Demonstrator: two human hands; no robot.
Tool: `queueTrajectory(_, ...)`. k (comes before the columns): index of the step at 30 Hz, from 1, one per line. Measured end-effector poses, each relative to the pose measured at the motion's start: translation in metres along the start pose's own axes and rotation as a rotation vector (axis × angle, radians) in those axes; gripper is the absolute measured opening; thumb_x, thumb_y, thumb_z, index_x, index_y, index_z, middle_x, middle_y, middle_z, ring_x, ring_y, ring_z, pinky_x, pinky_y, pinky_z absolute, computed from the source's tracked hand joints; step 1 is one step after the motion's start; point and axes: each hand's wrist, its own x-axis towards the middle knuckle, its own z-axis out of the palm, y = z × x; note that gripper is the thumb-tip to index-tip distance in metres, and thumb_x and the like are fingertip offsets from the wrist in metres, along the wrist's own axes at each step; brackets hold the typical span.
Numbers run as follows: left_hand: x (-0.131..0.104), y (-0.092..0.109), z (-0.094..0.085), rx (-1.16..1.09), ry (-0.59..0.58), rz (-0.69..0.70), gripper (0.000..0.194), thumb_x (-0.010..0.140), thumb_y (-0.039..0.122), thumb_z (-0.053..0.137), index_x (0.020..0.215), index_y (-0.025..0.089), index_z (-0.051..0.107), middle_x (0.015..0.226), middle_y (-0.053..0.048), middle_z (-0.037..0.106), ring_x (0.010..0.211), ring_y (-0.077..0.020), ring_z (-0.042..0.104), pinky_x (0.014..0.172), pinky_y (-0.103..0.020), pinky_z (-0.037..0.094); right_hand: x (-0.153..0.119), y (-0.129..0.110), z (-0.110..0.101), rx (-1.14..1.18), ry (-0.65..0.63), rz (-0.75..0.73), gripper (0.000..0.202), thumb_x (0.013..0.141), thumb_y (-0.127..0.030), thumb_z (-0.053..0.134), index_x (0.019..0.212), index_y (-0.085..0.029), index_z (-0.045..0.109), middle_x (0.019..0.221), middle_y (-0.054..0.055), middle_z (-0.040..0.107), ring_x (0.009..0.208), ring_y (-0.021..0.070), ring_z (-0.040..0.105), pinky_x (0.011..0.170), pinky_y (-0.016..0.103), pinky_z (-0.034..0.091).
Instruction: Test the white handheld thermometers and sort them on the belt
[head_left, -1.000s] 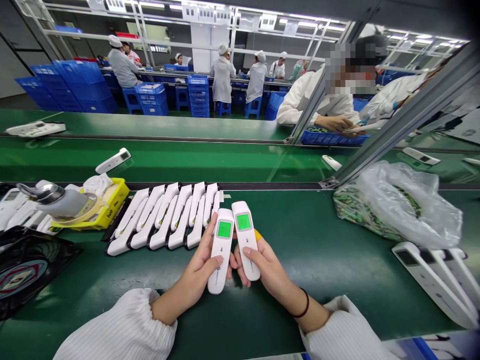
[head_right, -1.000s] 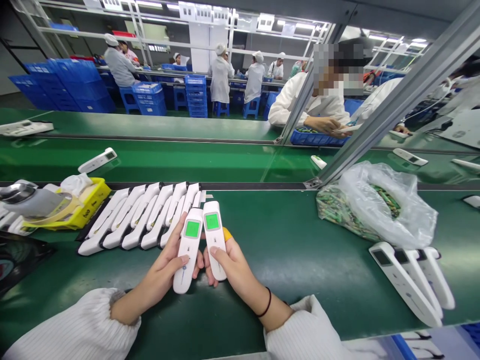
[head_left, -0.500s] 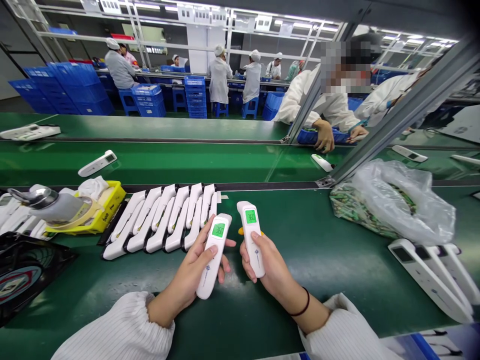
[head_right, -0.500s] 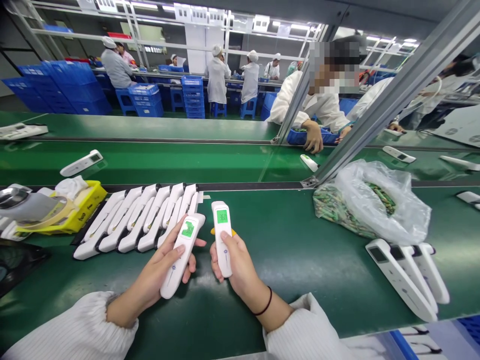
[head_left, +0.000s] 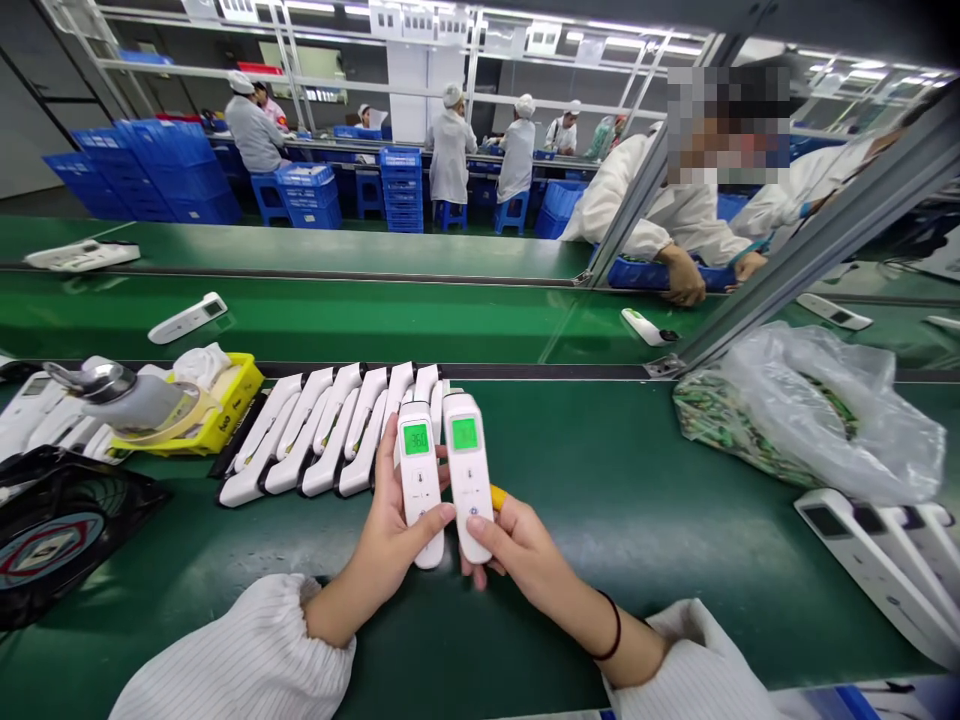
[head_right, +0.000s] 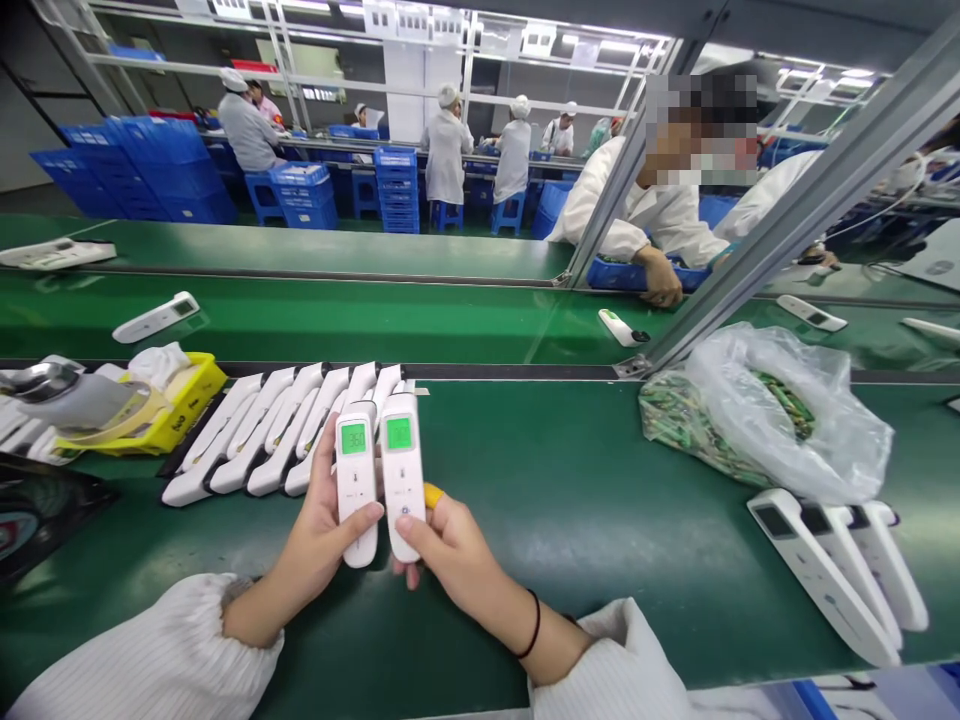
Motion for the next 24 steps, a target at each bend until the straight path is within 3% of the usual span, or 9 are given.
queueTrajectory(4, -0.003, 0.003, 0.005, 0.041, 0.057, 0.017, 0.102, 0.074, 0.023, 0.073, 0.146, 0.036, 0.002, 0.137, -0.009, 0.046, 0.113, -0.0260, 0.056, 0.091, -0.036, 0.049, -0.003, 0.003, 0.002, -0.114, 0.011, 0.006, 0.037, 0.079, -0.048, 0.064, 0.091, -0.013, 0.063, 0.060, -0.001, 0.058, 0.048, 0.0077, 0.048, 0.044, 0.019, 0.036)
queueTrajectory(9, -0.004, 0.005, 0.008, -0.041, 0.072, -0.036, 0.099, 0.075, 0.022, 0.072, 0.146, 0.037, 0.004, 0.136, -0.010, 0.046, 0.117, -0.0296, 0.053, 0.093, -0.042, 0.048, -0.001, 0.006, 0.004, -0.148, 0.039, 0.044, 0.038, 0.073, -0.049, 0.070, 0.069, -0.012, 0.065, 0.056, -0.001, 0.056, 0.048, 0.0069, 0.044, 0.047, 0.020, 0.035)
queueTrajectory(13, -0.004, 0.006, 0.010, -0.065, 0.085, -0.053, 0.097, 0.075, 0.023, 0.073, 0.145, 0.036, 0.007, 0.137, -0.010, 0.044, 0.114, -0.0298, 0.055, 0.092, -0.044, 0.048, 0.000, 0.013, 0.009, 0.058, 0.024, 0.062, 0.040, 0.067, -0.051, 0.074, 0.081, -0.014, 0.066, 0.073, 0.003, 0.066, 0.062, 0.0122, 0.058, 0.060, 0.025, 0.046)
queueTrajectory(18, -0.007, 0.006, 0.010, -0.042, 0.073, -0.028, 0.096, 0.075, 0.022, 0.073, 0.145, 0.039, 0.008, 0.138, -0.009, 0.043, 0.108, -0.0283, 0.059, 0.090, -0.044, 0.050, -0.004, 0.012, 0.013, 0.055, 0.016, 0.027, 0.041, 0.072, -0.051, 0.070, 0.087, -0.014, 0.065, 0.079, 0.005, 0.068, 0.071, 0.0140, 0.061, 0.069, 0.028, 0.048)
queueTrajectory(24, -0.007, 0.000, 0.007, -0.033, 0.103, -0.010, 0.095, 0.074, 0.023, 0.073, 0.145, 0.034, 0.011, 0.136, -0.011, 0.046, 0.118, -0.0321, 0.053, 0.094, -0.046, 0.048, -0.002, 0.007, 0.012, -0.137, 0.005, -0.009, 0.043, 0.075, -0.055, 0.064, 0.086, -0.013, 0.062, 0.069, 0.001, 0.062, 0.057, 0.0096, 0.052, 0.052, 0.021, 0.042)
